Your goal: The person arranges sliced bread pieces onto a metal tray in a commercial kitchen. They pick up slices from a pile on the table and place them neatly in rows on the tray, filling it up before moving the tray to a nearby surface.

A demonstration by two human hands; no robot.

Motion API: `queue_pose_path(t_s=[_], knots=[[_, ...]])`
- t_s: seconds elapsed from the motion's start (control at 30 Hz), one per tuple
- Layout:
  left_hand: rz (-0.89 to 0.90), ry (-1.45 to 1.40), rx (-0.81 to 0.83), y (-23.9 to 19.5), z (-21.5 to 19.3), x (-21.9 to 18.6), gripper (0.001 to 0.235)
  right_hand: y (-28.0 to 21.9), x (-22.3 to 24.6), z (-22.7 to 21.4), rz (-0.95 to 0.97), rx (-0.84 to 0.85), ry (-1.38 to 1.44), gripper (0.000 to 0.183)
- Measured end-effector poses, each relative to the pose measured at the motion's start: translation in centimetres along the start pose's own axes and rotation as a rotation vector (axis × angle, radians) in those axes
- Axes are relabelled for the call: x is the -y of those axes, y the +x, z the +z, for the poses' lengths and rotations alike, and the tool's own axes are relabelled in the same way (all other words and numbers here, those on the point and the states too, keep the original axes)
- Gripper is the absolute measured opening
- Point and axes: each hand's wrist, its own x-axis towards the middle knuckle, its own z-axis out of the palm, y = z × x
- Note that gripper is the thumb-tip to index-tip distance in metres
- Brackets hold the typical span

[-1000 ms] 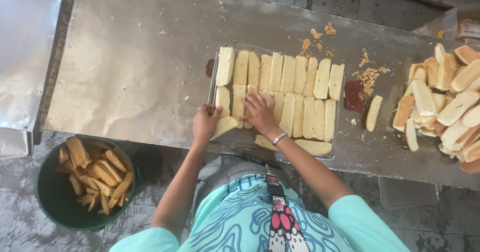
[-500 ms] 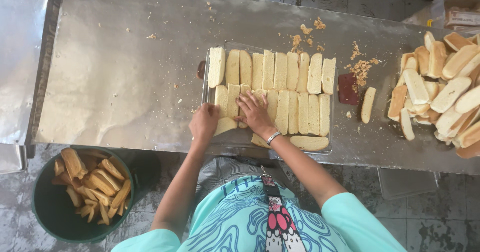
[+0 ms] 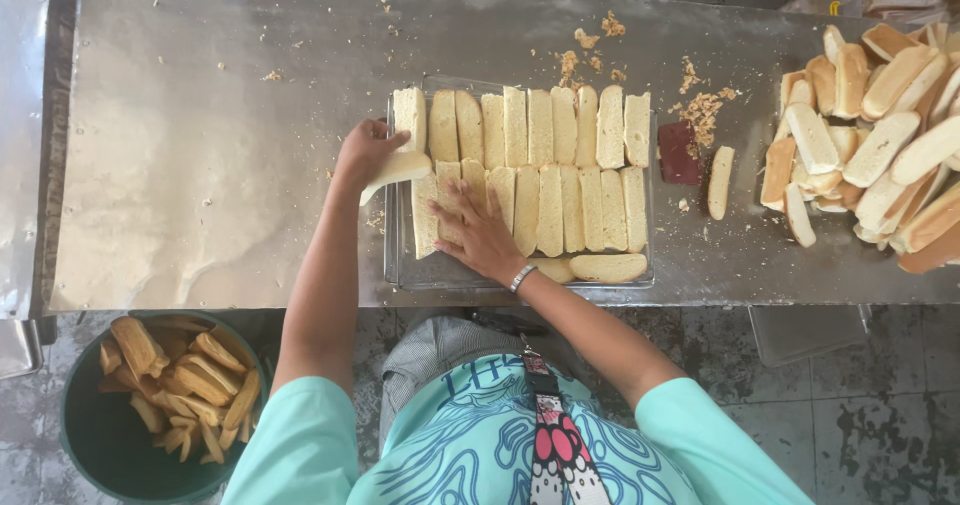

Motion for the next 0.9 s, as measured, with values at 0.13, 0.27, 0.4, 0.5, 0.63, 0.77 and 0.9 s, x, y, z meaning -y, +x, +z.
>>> queue_pose_path(t_s=[0.13, 0.27, 0.4, 0.5, 0.63, 0.77, 0.9], knots=[[-0.058, 0.079, 0.061, 1.0, 1.2, 0.2, 0.055, 0.4, 0.5, 0.4, -0.015, 0.028, -0.051, 0.073], [-0.114, -0.174, -0.013, 1.0, 1.6, 2.1, 0.06, 0.6, 0.3, 0.7, 0.008, 0.118, -0.116, 0.076], [-0.328, -0.603, 0.079, -1.2, -0.6, 3.7, 0.069, 0.2, 0.0, 1.4, -0.002, 0.085, -0.114, 0.076], [-0.438, -0.706, 0.197, -5.0, -1.3, 4.5, 0.061, 0.4, -0.2, 1.9, -0.009, 0.06, -0.106, 0.075], [-0.298, -0.775, 0.2, -8.1, 0.3, 6.3, 0.05, 0.4, 0.4, 2.5, 0.033, 0.12, -0.146, 0.075], [-0.187, -0.809, 0.121, -7.9, 2.3, 7.1, 0.042, 0.2, 0.7, 2.9, 0.019, 0.029, -0.127, 0.075], [-0.088, -0.603, 0.025, -9.7, 1.6, 5.7, 0.041, 0.4, 0.2, 2.1, 0.044, 0.024, -0.042, 0.077]])
